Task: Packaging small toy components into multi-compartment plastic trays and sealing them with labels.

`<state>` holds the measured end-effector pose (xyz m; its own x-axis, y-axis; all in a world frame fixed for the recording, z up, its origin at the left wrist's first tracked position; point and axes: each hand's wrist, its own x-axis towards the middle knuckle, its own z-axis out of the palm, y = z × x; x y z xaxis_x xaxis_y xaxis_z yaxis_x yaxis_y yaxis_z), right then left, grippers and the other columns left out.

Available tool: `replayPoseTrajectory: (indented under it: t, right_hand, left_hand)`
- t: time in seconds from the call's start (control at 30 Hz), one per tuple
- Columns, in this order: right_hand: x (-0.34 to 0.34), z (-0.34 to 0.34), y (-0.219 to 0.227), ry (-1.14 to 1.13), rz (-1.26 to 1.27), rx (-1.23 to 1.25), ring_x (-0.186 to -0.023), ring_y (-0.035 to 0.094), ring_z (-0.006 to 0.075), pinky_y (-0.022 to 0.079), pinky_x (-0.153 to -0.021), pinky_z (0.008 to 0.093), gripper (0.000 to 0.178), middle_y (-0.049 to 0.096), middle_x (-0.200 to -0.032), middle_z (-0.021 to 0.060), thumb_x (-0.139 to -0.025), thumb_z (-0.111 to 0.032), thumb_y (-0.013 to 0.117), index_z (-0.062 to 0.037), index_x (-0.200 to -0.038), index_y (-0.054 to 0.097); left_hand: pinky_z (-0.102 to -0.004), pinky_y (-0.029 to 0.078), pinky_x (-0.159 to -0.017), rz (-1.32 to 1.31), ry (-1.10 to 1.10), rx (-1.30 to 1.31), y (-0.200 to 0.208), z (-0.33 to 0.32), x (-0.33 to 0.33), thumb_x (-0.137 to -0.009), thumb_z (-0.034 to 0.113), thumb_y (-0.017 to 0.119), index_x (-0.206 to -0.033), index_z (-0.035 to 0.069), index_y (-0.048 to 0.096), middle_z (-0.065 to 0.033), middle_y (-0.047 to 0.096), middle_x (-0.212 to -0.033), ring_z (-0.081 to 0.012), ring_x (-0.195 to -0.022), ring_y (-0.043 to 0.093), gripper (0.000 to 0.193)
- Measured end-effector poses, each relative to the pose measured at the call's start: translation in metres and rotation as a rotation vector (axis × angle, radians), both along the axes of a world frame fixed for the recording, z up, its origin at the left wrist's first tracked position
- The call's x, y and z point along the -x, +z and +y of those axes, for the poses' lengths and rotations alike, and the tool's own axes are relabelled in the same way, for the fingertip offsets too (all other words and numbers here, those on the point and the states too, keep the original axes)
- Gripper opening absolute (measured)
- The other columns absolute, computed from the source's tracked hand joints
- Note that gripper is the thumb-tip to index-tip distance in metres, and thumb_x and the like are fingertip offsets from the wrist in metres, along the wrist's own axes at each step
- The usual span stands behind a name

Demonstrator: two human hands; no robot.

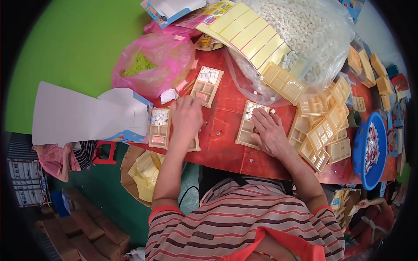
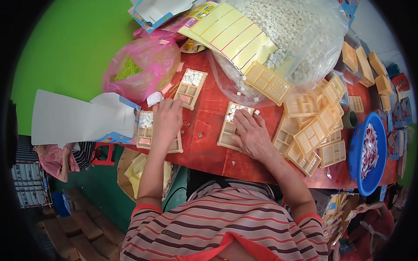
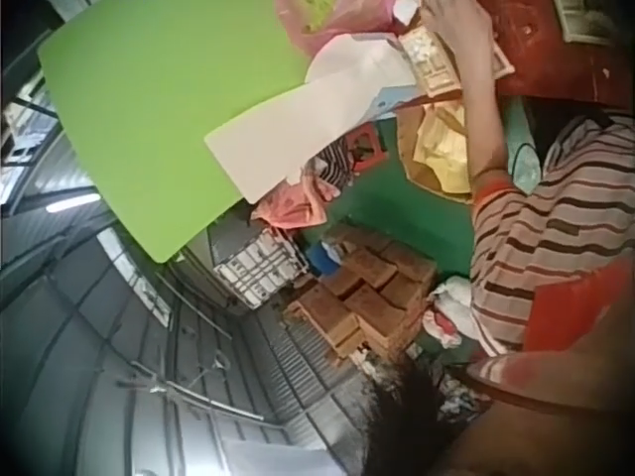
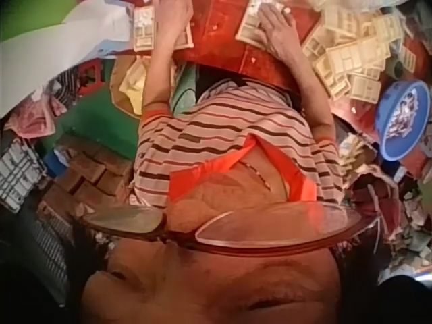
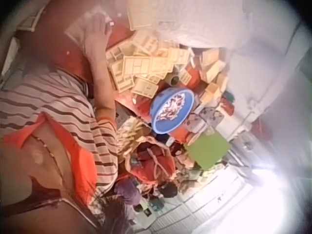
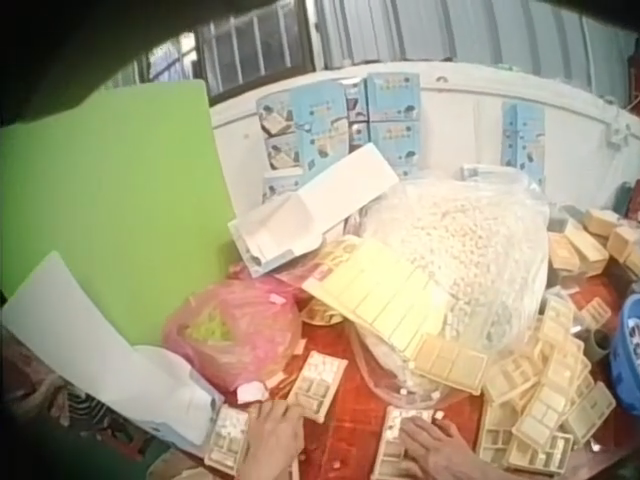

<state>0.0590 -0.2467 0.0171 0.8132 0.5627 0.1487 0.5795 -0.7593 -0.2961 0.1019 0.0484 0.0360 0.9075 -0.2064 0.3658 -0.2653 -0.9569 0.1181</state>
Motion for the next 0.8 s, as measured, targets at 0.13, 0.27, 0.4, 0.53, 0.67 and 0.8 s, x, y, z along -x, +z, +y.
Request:
replayPoseTrajectory:
  t: [0.13,0.27,0.4,0.53,0.67,0.8]
  right_hand:
    - [-0.004,0.0,0.0,0.013,0.01,-0.037,-0.141,0.039,0.0318,0.028,-0.113,0.049,0.054,0.046,-0.148,0.0173,-0.09,-0.025,0.063,0.0013,-0.136,0.052]
    - [-0.006,0.0,0.003,0.016,-0.012,-0.086,-0.137,0.043,0.0321,0.03,-0.112,0.048,0.047,0.049,-0.144,0.0161,-0.091,-0.021,0.062,-0.0001,-0.132,0.055]
    - [-0.004,0.003,0.007,0.015,-0.025,-0.141,-0.134,0.046,0.0321,0.032,-0.11,0.048,0.043,0.052,-0.141,0.0151,-0.09,-0.018,0.063,-0.001,-0.129,0.057]
    - [-0.003,0.003,0.002,0.021,-0.068,-0.158,-0.131,0.048,0.0322,0.035,-0.108,0.0479,0.04,0.053,-0.138,0.0153,-0.089,-0.016,0.065,-0.0021,-0.126,0.059]
    - [-0.004,0.002,0.002,0.014,-0.06,-0.173,-0.131,0.049,0.0324,0.035,-0.108,0.0481,0.04,0.053,-0.138,0.0157,-0.089,-0.016,0.064,-0.0024,-0.126,0.059]
    - [-0.004,0.003,0.001,0.006,-0.067,-0.194,-0.131,0.049,0.0325,0.035,-0.108,0.0484,0.04,0.053,-0.138,0.0157,-0.089,-0.016,0.065,-0.0023,-0.126,0.06]
  left_hand:
    - [-0.0444,0.045,-0.081,0.043,-0.012,-0.246,-0.004,0.05,-0.029,-0.083,0.01,0.061,-0.094,0.012,0.065,-0.0082,0.062,-0.09,-0.028,-0.093,0.063,0.011]
    - [-0.0435,0.043,-0.079,0.063,-0.156,-0.325,-0.008,0.061,-0.043,-0.08,0.009,0.061,-0.088,0.01,0.066,-0.0104,0.065,-0.087,-0.028,-0.089,0.064,0.009]
    - [-0.0446,0.044,-0.085,0.121,-0.188,-0.38,0.002,0.062,-0.052,-0.081,0.007,0.06,-0.093,0.01,0.066,-0.009,0.064,-0.092,-0.0271,-0.095,0.064,0.014]
    - [-0.0435,0.042,-0.089,0.216,-0.336,-0.466,0.007,0.068,-0.06,-0.081,0.008,0.059,-0.091,0.01,0.066,-0.0089,0.064,-0.094,-0.026,-0.1,0.062,0.012]
    - [-0.0418,0.041,-0.09,0.166,-0.517,-0.546,0.006,0.08,-0.065,-0.08,0.009,0.06,-0.089,0.009,0.064,-0.0086,0.064,-0.094,-0.0256,-0.1,0.062,0.01]
    - [-0.0408,0.042,-0.088,0.143,-0.575,-0.51,0.006,0.083,-0.068,-0.081,0.01,0.06,-0.089,0.009,0.063,-0.008,0.063,-0.093,-0.0252,-0.099,0.062,0.009]
